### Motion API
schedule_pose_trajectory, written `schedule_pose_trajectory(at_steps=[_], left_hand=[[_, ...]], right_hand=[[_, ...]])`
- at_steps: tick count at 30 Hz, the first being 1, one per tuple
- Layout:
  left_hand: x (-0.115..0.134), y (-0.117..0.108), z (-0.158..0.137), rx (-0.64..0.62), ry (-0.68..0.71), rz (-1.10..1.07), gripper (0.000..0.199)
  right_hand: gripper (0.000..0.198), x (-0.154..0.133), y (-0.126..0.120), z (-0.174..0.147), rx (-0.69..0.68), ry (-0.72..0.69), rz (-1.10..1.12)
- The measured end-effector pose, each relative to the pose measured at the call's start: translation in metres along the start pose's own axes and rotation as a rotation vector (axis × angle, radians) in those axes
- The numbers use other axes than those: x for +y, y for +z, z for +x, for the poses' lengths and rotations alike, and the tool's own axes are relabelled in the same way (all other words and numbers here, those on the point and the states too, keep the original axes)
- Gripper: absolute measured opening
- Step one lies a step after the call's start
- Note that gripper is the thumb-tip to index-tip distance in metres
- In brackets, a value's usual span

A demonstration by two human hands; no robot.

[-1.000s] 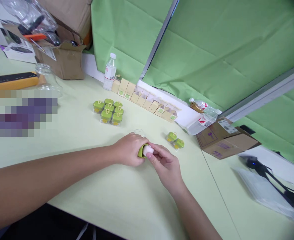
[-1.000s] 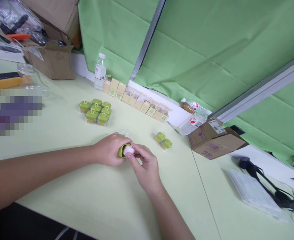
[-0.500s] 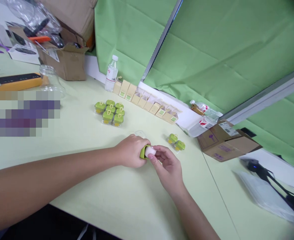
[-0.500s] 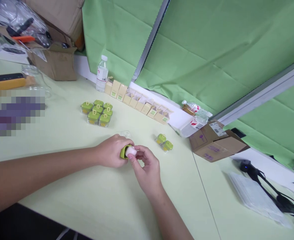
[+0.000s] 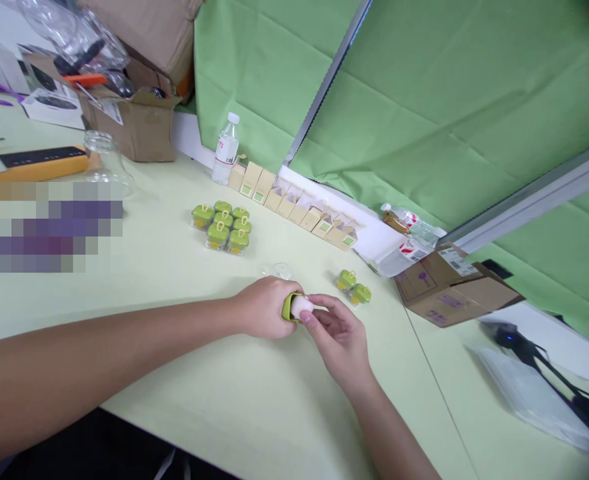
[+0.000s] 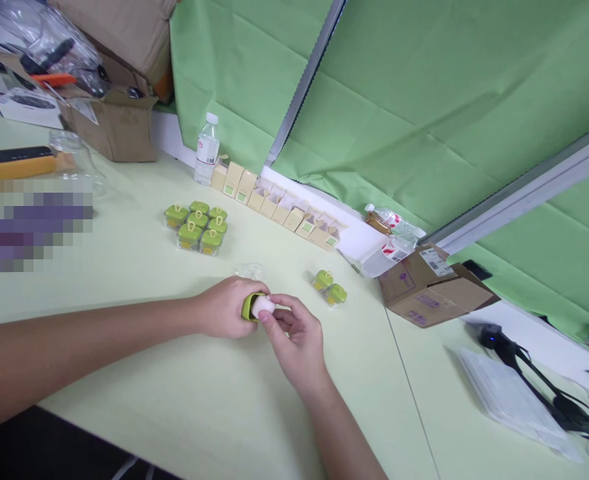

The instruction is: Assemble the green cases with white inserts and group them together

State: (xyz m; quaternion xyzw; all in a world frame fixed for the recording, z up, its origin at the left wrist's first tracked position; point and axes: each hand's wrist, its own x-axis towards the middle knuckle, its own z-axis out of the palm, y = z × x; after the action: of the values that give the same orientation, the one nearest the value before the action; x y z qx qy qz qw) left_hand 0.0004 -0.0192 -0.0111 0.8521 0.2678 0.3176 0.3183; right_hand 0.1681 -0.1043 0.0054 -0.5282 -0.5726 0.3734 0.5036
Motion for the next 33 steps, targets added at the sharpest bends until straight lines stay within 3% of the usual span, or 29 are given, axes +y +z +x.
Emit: schedule_pose_trajectory(at_steps=[4, 15, 33], left_hand=[[0.002, -0.003, 0.001, -0.016, -0.013, -0.066, 0.027], [-0.008, 0.004, -0.001, -0.061, 0.057, 0.031, 0.020], [-0.012, 0.011, -0.004, -0.031, 0.102, 0.034, 0.026]], right_hand=[[0.023, -0.001, 0.001, -0.001, 0.026, -0.044, 0.007], [0.024, 0.005, -0.002, 0.001, -0.105, -0.156, -0.155], [0.022, -0.003, 0.001, -0.004, -0.082, -0.159, -0.279]])
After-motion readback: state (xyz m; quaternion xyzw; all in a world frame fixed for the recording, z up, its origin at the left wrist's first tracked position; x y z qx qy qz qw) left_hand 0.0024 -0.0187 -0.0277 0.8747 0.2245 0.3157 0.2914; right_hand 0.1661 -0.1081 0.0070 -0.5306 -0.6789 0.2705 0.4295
